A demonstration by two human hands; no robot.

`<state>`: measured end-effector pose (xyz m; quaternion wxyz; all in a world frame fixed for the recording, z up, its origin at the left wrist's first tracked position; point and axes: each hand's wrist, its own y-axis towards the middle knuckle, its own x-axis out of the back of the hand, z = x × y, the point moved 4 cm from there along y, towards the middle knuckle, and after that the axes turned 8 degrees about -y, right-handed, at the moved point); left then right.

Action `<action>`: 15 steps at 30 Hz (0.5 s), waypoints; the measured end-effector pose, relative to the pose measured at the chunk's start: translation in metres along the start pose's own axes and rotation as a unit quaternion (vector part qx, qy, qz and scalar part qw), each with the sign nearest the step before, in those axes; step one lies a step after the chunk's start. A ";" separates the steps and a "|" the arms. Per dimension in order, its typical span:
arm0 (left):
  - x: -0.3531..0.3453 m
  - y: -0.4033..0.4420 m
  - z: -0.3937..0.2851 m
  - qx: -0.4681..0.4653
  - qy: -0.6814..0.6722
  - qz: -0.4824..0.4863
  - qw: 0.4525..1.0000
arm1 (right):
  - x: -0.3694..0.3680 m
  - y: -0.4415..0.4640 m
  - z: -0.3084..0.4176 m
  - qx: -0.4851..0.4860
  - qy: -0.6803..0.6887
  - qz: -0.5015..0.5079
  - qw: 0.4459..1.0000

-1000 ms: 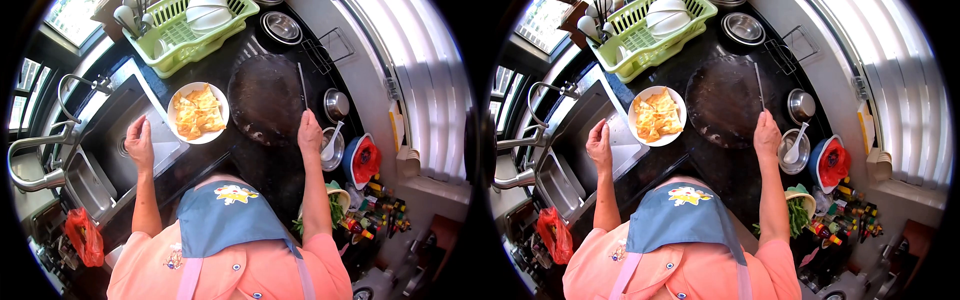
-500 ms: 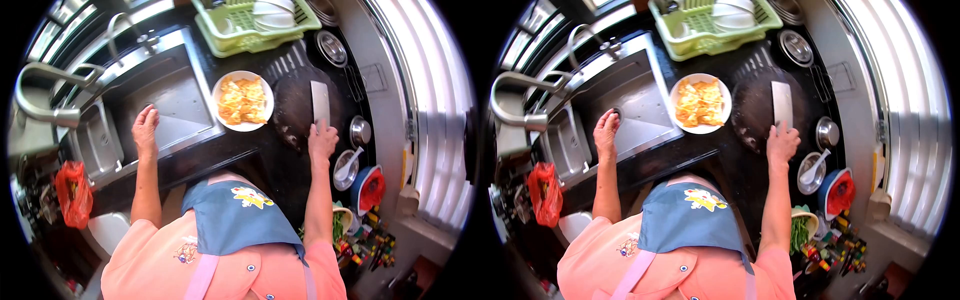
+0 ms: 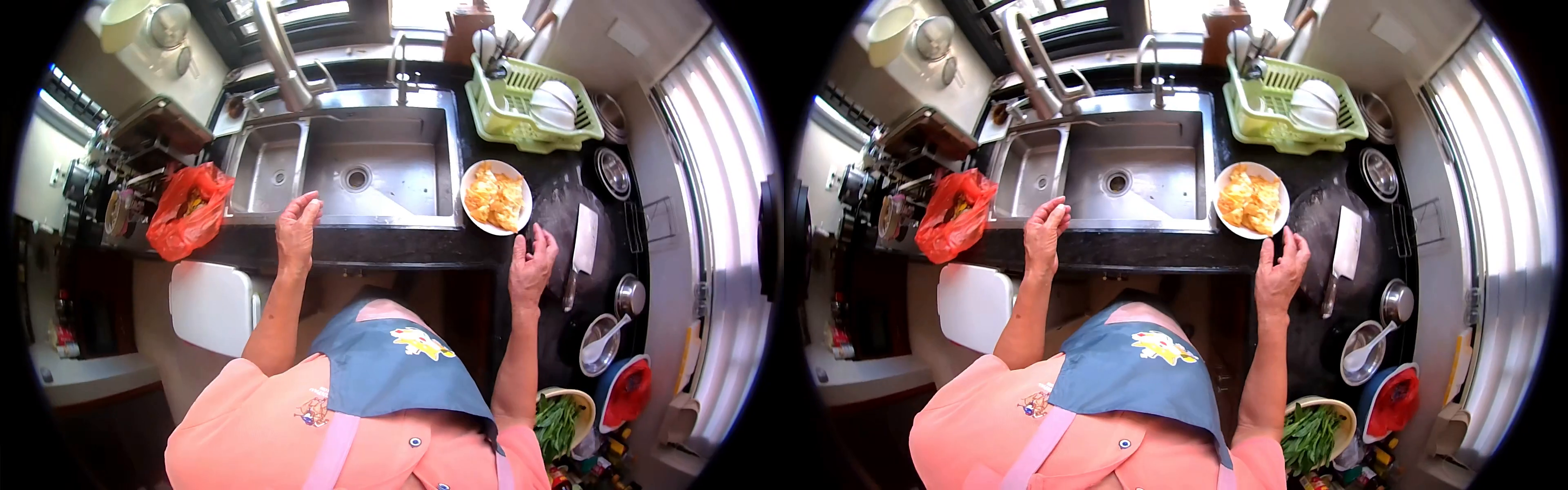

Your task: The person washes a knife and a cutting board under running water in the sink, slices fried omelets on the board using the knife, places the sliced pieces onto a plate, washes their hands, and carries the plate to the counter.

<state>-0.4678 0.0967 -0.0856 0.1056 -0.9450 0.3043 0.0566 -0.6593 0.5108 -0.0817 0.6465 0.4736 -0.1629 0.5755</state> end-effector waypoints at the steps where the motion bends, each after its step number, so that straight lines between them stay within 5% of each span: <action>1: 0.006 -0.002 -0.004 -0.005 -0.010 -0.001 1.000 | -0.002 -0.005 0.011 -0.031 0.042 0.026 0.998; 9: 0.059 0.014 -0.018 -0.004 -0.030 -0.016 0.999 | -0.037 -0.021 0.062 0.010 0.088 0.076 0.993; 15: 0.120 0.060 -0.029 0.004 -0.008 -0.028 1.000 | -0.132 0.014 0.190 0.079 0.166 0.180 0.966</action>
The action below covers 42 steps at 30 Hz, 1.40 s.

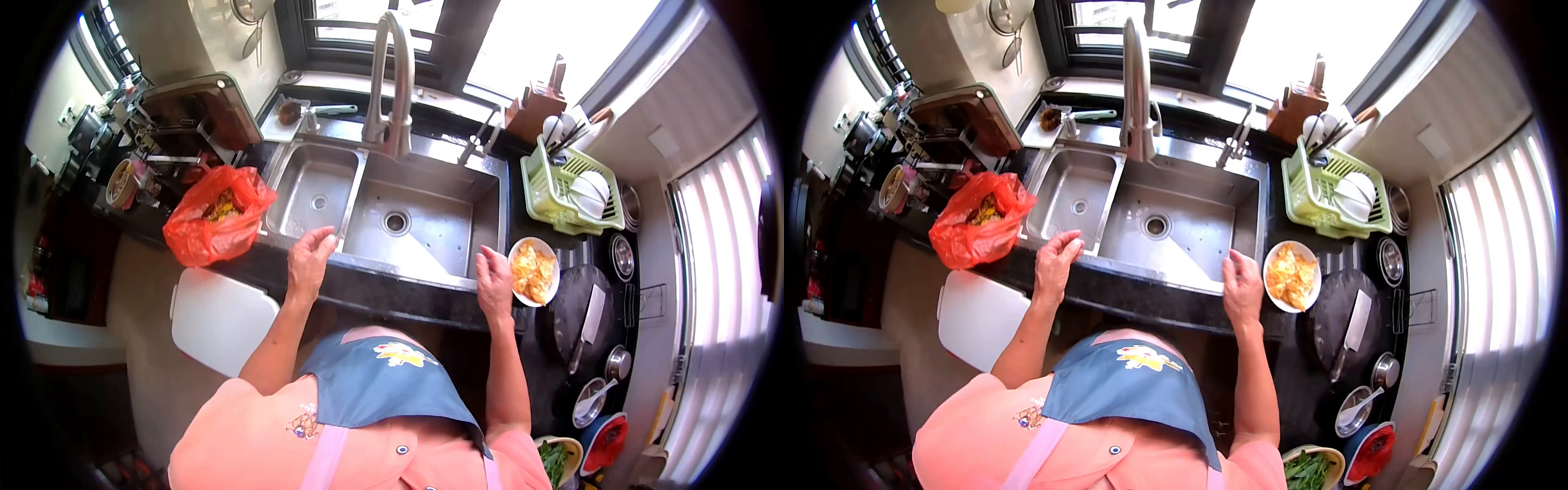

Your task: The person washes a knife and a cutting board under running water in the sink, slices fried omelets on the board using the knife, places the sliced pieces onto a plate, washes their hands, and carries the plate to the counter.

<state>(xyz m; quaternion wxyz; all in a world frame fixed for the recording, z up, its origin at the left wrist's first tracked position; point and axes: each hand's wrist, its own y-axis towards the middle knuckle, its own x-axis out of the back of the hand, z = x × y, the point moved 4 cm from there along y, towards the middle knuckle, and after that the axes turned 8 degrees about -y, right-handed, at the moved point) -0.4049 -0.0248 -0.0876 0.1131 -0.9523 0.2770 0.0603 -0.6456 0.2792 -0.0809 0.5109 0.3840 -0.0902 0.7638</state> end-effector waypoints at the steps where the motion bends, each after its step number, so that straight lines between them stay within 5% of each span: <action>1: 0.011 0.010 0.001 0.000 -0.001 0.001 1.000 | -0.025 0.017 0.008 0.002 0.009 0.023 1.000; 10: 0.095 0.080 0.020 0.047 0.004 -0.034 0.998 | -0.153 0.143 0.058 0.024 -0.029 0.134 0.990; 17: 0.078 0.093 0.025 0.068 -0.024 -0.065 0.995 | -0.192 0.286 0.069 0.128 -0.146 0.057 0.979; 19: 0.070 0.093 0.031 0.063 -0.012 -0.070 0.995 | -0.210 0.319 0.080 0.084 -0.111 0.066 0.988; 21: 0.056 0.089 0.040 0.065 -0.031 -0.071 0.995 | -0.244 0.347 0.081 0.181 -0.142 -0.060 0.971; 27: -0.008 0.086 0.057 0.108 0.014 0.029 0.994 | -0.272 0.369 0.112 0.256 -0.340 -0.053 0.903; 31: -0.061 0.107 0.059 0.215 -0.047 0.109 0.969 | -0.250 0.360 0.110 0.152 -0.348 0.046 0.924; 36: -0.127 0.156 0.097 0.319 -0.116 0.117 0.933 | -0.236 0.339 0.091 0.104 -0.252 -0.088 0.958; 41: -0.167 0.233 0.204 0.522 -0.308 0.138 0.783 | -0.200 0.279 0.071 -0.008 -0.115 0.001 0.993; 42: -0.172 0.244 0.219 0.527 -0.320 0.073 0.784 | -0.210 0.258 0.056 -0.002 -0.090 -0.008 0.996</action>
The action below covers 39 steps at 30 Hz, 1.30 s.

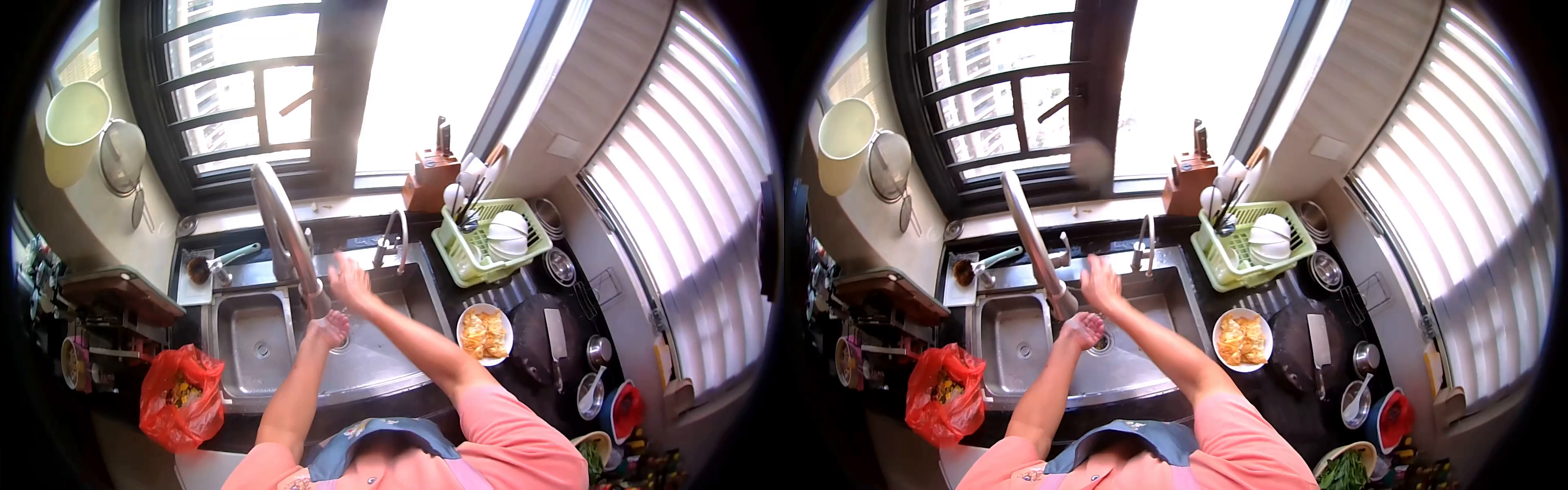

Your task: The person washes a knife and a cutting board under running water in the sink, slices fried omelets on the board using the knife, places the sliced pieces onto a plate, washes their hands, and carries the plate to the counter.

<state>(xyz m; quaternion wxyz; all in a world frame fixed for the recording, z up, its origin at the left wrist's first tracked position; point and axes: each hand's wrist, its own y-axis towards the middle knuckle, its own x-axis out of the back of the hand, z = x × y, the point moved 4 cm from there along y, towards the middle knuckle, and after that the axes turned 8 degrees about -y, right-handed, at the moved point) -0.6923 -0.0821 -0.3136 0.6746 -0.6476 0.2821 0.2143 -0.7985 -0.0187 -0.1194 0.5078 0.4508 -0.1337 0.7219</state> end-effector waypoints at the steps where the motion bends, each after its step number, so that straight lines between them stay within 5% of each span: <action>1: 0.000 0.014 -0.002 -0.021 -0.026 -0.017 0.999 | -0.017 -0.022 -0.013 -0.005 -0.029 0.066 0.997; 2: -0.001 0.022 -0.004 -0.044 -0.045 -0.022 0.998 | -0.034 -0.052 -0.020 0.026 0.044 0.061 0.997; 3: -0.001 0.028 -0.003 -0.066 -0.063 -0.015 0.996 | -0.042 -0.080 -0.015 -0.057 0.192 0.309 0.930; 6: 0.003 0.030 0.006 -0.120 -0.145 0.017 0.982 | -0.068 -0.151 0.006 0.038 0.159 0.125 0.979; 11: 0.006 -0.001 0.015 -0.164 -0.197 0.083 0.963 | -0.099 -0.170 0.006 -0.130 0.118 0.065 0.982; 14: 0.008 -0.036 0.021 -0.172 -0.149 0.133 0.965 | -0.099 -0.162 0.004 -0.214 0.265 0.259 0.904; 15: 0.005 -0.045 0.024 -0.182 -0.113 0.142 0.966 | -0.098 -0.155 0.006 -0.224 0.333 0.330 0.854; 17: 0.000 -0.061 0.032 -0.225 -0.015 0.147 0.963 | -0.077 -0.151 0.019 -0.415 0.421 0.287 0.754; 19: -0.005 -0.078 0.041 -0.283 0.107 0.141 0.943 | -0.093 -0.142 0.008 -0.420 0.449 0.369 0.697; 21: -0.002 -0.095 0.049 -0.349 0.257 0.118 0.893 | -0.100 -0.136 0.004 -0.451 0.472 0.350 0.671; 24: -0.007 -0.135 0.063 -0.424 0.512 0.064 0.744 | -0.105 -0.118 0.001 -0.491 0.503 0.321 0.635; 26: -0.013 -0.158 0.068 -0.415 0.532 0.066 0.735 | -0.124 -0.111 -0.007 -0.505 0.537 0.311 0.601; 30: -0.021 -0.156 0.060 -0.302 0.351 0.076 0.883 | -0.166 -0.121 -0.034 -0.464 0.528 0.304 0.643; 31: 0.000 -0.119 0.046 -0.309 0.319 0.035 0.895 | -0.159 -0.126 -0.028 -0.474 0.478 0.275 0.687; 33: -0.013 -0.118 0.042 -0.182 0.228 0.103 0.951 | -0.148 -0.127 -0.012 -0.482 0.369 0.212 0.766; 37: 0.002 -0.043 0.016 -0.131 0.243 0.107 0.955 | -0.118 -0.128 0.014 -0.472 0.124 0.073 0.870; 39: -0.001 -0.019 0.008 -0.064 0.269 0.120 0.953 | -0.104 -0.135 0.024 -0.395 0.058 0.083 0.913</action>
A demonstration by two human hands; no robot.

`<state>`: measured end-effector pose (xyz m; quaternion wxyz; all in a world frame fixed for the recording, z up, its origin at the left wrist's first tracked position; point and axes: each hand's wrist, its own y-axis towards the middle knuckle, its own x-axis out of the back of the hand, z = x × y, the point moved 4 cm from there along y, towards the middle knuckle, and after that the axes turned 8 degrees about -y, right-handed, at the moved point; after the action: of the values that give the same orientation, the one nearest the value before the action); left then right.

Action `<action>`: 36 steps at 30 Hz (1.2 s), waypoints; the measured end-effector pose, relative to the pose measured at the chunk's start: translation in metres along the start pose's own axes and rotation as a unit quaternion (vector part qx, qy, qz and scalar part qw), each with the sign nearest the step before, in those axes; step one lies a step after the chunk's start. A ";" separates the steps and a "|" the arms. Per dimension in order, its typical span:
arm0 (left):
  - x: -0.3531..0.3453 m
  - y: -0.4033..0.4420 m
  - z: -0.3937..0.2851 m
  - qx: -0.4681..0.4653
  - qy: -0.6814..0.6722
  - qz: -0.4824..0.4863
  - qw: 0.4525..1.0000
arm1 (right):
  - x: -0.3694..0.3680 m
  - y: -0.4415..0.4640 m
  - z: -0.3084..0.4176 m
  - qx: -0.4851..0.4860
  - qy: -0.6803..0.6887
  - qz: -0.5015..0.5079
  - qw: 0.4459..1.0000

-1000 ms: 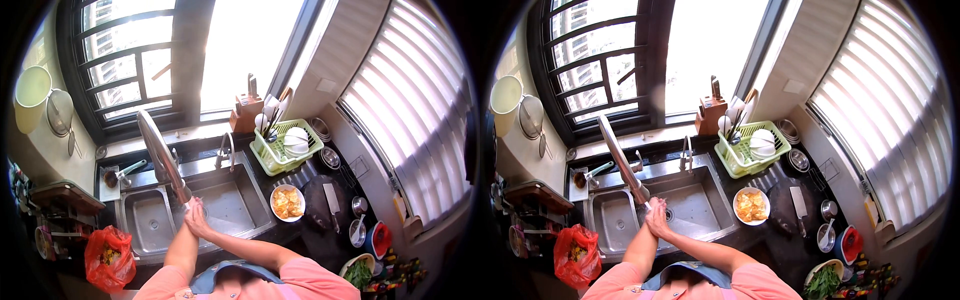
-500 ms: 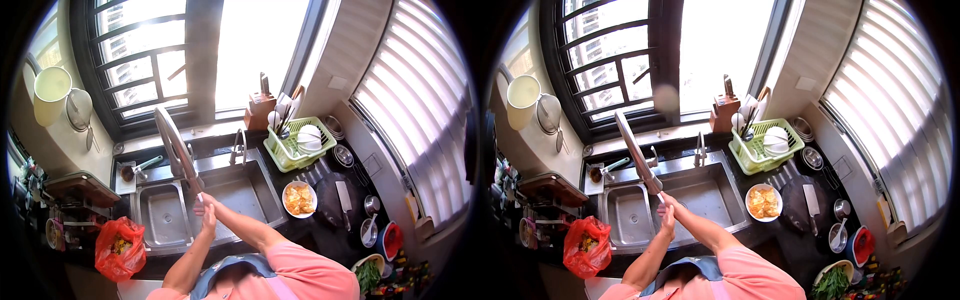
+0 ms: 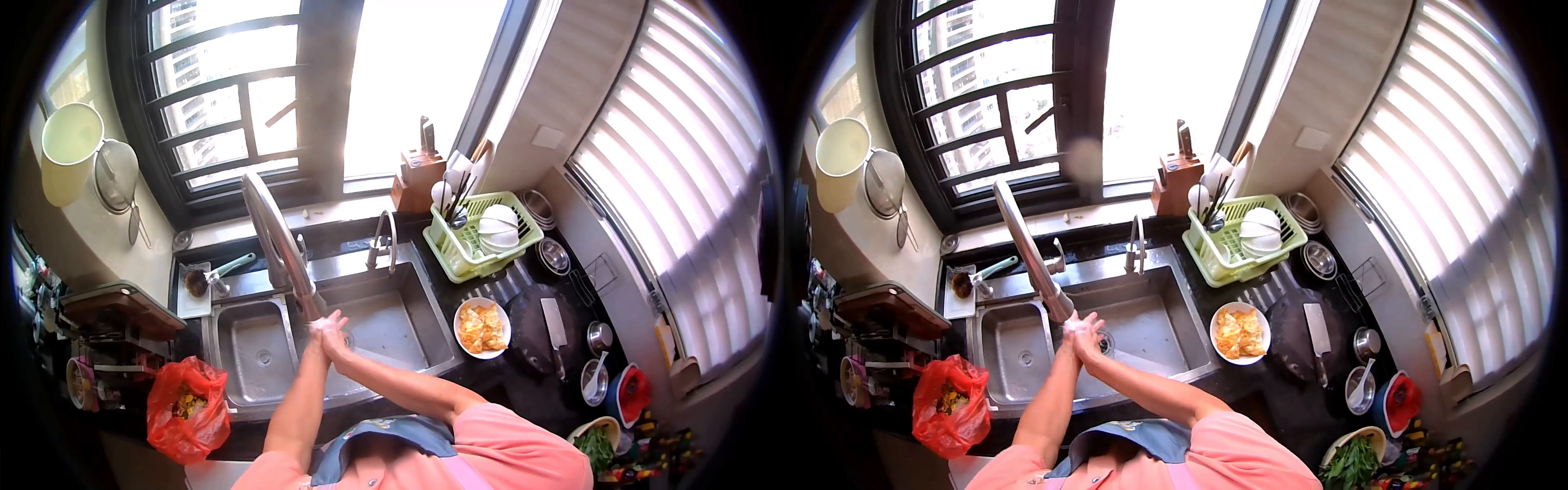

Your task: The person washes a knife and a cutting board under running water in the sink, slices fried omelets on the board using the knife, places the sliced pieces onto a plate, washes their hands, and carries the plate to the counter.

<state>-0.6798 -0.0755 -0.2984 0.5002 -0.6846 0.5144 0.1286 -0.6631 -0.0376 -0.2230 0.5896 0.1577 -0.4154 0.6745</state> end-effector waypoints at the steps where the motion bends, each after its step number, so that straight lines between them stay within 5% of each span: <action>1: 0.000 0.010 0.001 -0.011 0.023 0.024 0.999 | 0.008 -0.005 0.002 0.042 -0.037 -0.009 0.998; 6: -0.016 0.040 -0.013 -0.054 -0.073 -0.078 0.993 | 0.033 -0.060 -0.011 0.228 0.045 0.105 0.967; 9: -0.012 0.041 -0.006 -0.094 -0.302 -0.096 0.944 | 0.058 -0.056 0.000 0.154 0.222 0.123 0.955; 11: -0.006 0.035 -0.008 -0.124 -0.444 -0.108 0.881 | -0.015 0.008 -0.041 0.162 0.399 0.158 0.889; 12: 0.001 0.031 -0.008 -0.140 -0.511 -0.113 0.841 | -0.003 0.000 -0.033 0.088 0.458 0.258 0.846; 17: 0.015 -0.034 0.006 -0.155 -0.466 0.028 0.871 | -0.037 0.007 -0.050 -0.135 0.664 0.399 0.617; 20: 0.016 -0.052 0.016 -0.118 -0.489 0.189 0.843 | -0.006 0.009 -0.030 -0.163 0.655 0.515 0.528; 21: -0.001 -0.070 0.013 -0.139 -0.452 0.065 0.879 | 0.003 0.006 -0.023 -0.163 0.637 0.506 0.558; 24: 0.002 -0.065 0.023 -0.213 -0.238 0.029 0.947 | -0.029 0.030 -0.040 -0.154 0.564 0.511 0.630; 27: -0.012 -0.086 0.023 -0.283 -0.076 -0.028 0.956 | -0.017 0.030 -0.027 -0.182 0.487 0.468 0.715; 29: -0.006 -0.087 0.030 -0.324 0.141 -0.069 0.933 | -0.023 0.029 -0.030 -0.200 0.477 0.405 0.754; 32: -0.051 -0.137 0.012 -0.317 0.469 -0.163 0.808 | -0.077 0.086 -0.066 -0.118 0.444 0.490 0.741; 33: -0.055 -0.143 0.013 -0.330 0.479 -0.144 0.801 | -0.094 0.106 -0.080 -0.091 0.432 0.516 0.734; 36: -0.058 -0.134 0.008 -0.259 0.250 -0.137 0.923 | -0.012 0.030 -0.029 -0.219 0.472 0.384 0.762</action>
<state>-0.5912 -0.0393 -0.1881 0.1732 -0.8638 0.4730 0.0120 -0.6794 -0.0227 -0.2605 0.4209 -0.4875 -0.2467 0.7241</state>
